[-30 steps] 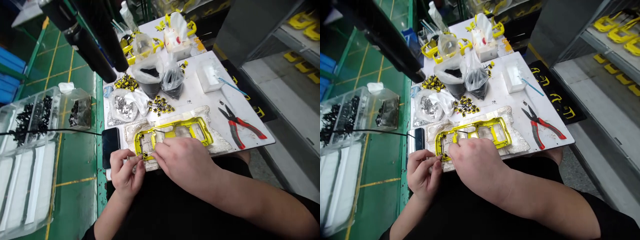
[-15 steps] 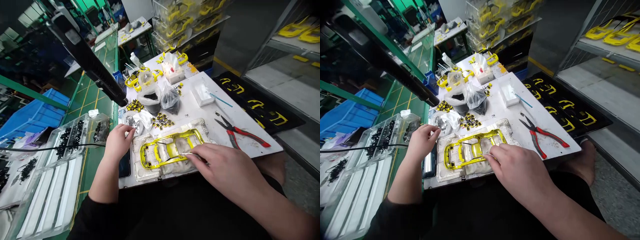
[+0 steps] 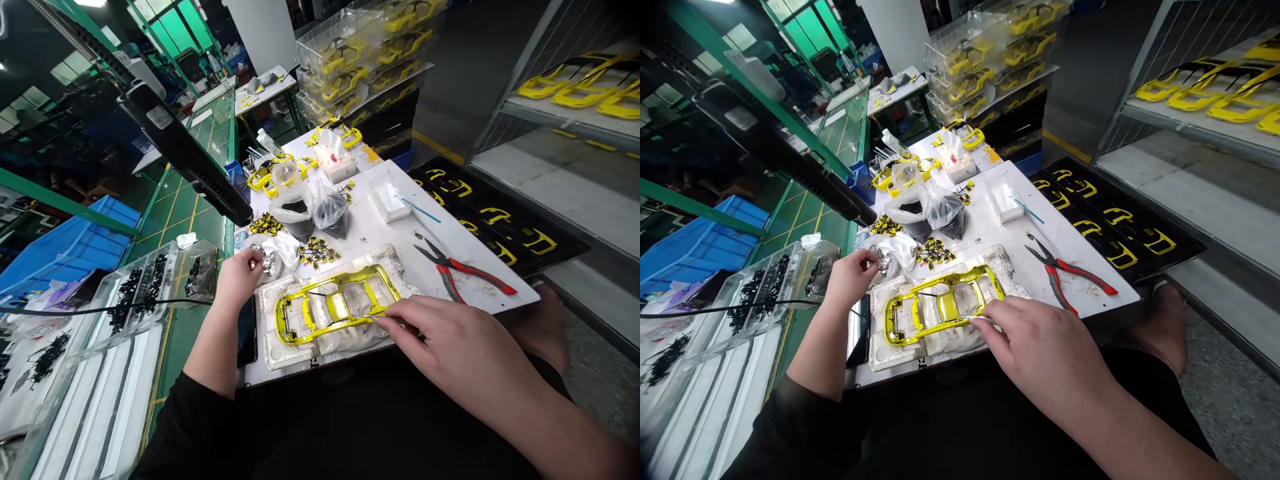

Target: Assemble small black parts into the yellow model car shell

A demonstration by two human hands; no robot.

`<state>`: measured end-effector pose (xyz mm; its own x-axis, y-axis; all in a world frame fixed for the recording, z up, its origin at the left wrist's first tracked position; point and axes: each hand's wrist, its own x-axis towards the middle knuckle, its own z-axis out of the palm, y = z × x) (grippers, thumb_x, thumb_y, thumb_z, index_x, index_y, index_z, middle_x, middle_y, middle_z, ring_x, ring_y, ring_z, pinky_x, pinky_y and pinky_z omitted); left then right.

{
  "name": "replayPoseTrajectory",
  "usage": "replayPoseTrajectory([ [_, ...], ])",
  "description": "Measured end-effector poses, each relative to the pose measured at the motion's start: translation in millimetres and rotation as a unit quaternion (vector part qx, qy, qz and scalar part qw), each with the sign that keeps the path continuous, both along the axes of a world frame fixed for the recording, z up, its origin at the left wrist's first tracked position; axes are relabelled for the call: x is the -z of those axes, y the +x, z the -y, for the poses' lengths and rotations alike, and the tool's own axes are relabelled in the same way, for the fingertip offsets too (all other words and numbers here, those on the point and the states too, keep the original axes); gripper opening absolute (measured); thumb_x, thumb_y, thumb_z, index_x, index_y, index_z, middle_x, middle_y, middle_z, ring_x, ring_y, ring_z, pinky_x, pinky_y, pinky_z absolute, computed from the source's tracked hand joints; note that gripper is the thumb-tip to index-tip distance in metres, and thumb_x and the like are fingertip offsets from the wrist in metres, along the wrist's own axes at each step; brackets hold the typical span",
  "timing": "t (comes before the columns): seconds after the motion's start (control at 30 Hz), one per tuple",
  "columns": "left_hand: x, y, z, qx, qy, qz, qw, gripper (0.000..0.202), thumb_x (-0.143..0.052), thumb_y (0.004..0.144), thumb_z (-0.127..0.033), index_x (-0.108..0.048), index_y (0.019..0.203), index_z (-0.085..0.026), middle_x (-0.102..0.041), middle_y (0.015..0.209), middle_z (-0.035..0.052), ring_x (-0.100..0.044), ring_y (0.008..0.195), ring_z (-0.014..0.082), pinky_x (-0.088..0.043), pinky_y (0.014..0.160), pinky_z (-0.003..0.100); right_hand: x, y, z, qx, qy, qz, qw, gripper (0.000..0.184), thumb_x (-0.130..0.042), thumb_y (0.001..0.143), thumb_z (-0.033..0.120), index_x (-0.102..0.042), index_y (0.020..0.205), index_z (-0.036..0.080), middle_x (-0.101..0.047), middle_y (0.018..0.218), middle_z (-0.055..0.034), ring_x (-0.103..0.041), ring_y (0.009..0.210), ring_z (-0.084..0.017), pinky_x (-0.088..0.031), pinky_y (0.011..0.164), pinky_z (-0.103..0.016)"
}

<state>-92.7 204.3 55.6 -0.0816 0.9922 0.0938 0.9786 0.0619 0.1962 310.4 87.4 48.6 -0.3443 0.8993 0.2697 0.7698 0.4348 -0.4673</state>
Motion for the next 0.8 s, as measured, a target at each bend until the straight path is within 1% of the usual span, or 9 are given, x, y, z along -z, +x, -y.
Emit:
replayPoseTrajectory([
  [0.03, -0.1, -1.1, 2.4, -0.009, 0.012, 0.015, 1.0, 0.022, -0.065, 0.093, -0.03, -0.081, 0.104, -0.019, -0.079, 0.088, 0.0057, -0.069, 0.079, 0.0223, -0.053, 0.082, 0.034, 0.3, -1.3, -0.7, -0.007, 0.001, -0.004, 1.0, 0.026, -0.062, 0.116, 0.033, -0.081, 0.104, 0.022, -0.083, 0.097, -0.0057, -0.077, 0.077, -0.024, -0.052, 0.07, -0.037],
  [0.13, 0.2, -4.3, 7.1, -0.028, 0.049, 0.057, 0.997, 0.034, -0.065, 0.092, -0.03, -0.082, 0.12, -0.019, -0.082, 0.098, 0.0041, -0.068, 0.081, 0.0191, -0.055, 0.085, 0.031, 1.8, -5.4, -2.5, -0.027, 0.003, -0.013, 1.0, 0.031, -0.057, 0.118, 0.036, -0.081, 0.103, 0.024, -0.083, 0.098, -0.0046, -0.078, 0.078, -0.024, -0.053, 0.07, -0.037],
  [0.17, 0.5, -5.4, 7.9, -0.033, 0.058, 0.067, 0.995, 0.037, -0.066, 0.092, -0.03, -0.083, 0.123, -0.02, -0.083, 0.1, 0.0037, -0.068, 0.08, 0.0186, -0.055, 0.086, 0.031, 2.5, -6.5, -3.0, -0.032, 0.001, -0.013, 0.999, 0.033, -0.056, 0.118, 0.037, -0.081, 0.102, 0.025, -0.083, 0.098, -0.0043, -0.078, 0.078, -0.024, -0.053, 0.07, -0.038],
  [0.3, 1.4, -10.2, 8.2, -0.049, 0.082, 0.09, 0.991, 0.033, -0.069, 0.092, -0.035, -0.09, 0.113, -0.021, -0.079, 0.089, 0.0034, -0.065, 0.074, 0.0187, -0.056, 0.083, 0.032, 4.6, -8.5, -3.9, -0.033, -0.006, -0.013, 0.999, 0.034, -0.053, 0.119, 0.038, -0.081, 0.103, 0.026, -0.083, 0.099, -0.0034, -0.08, 0.08, -0.026, -0.054, 0.07, -0.04],
  [0.4, 1.6, -12.0, 6.6, -0.055, 0.097, 0.099, 0.989, 0.034, -0.073, 0.092, -0.041, -0.092, 0.111, -0.021, -0.077, 0.084, 0.0036, -0.064, 0.073, 0.0196, -0.056, 0.083, 0.033, 4.6, -8.4, -4.2, -0.031, -0.003, -0.02, 0.999, 0.034, -0.053, 0.119, 0.038, -0.08, 0.104, 0.026, -0.084, 0.1, -0.0028, -0.081, 0.081, -0.026, -0.055, 0.07, -0.041],
  [0.63, -0.5, -8.1, 6.9, -0.053, 0.127, 0.104, 0.985, 0.028, -0.08, 0.09, -0.04, -0.091, 0.108, -0.022, -0.076, 0.085, 0.003, -0.064, 0.075, 0.0198, -0.055, 0.087, 0.034, 3.9, -8.6, -5.7, -0.036, -0.014, -0.024, 0.999, 0.03, -0.056, 0.118, 0.036, -0.08, 0.104, 0.026, -0.084, 0.1, -0.0024, -0.081, 0.082, -0.026, -0.054, 0.07, -0.04],
  [0.8, -2.3, -5.8, 11.2, -0.047, 0.136, 0.103, 0.984, 0.02, -0.084, 0.087, -0.036, -0.089, 0.101, -0.023, -0.074, 0.087, 0.0018, -0.061, 0.074, 0.0181, -0.053, 0.084, 0.033, 4.0, -10.1, -7.8, -0.045, -0.023, -0.023, 0.998, 0.026, -0.06, 0.117, 0.035, -0.079, 0.101, 0.026, -0.083, 0.097, -0.0016, -0.08, 0.08, -0.025, -0.052, 0.068, -0.039],
])
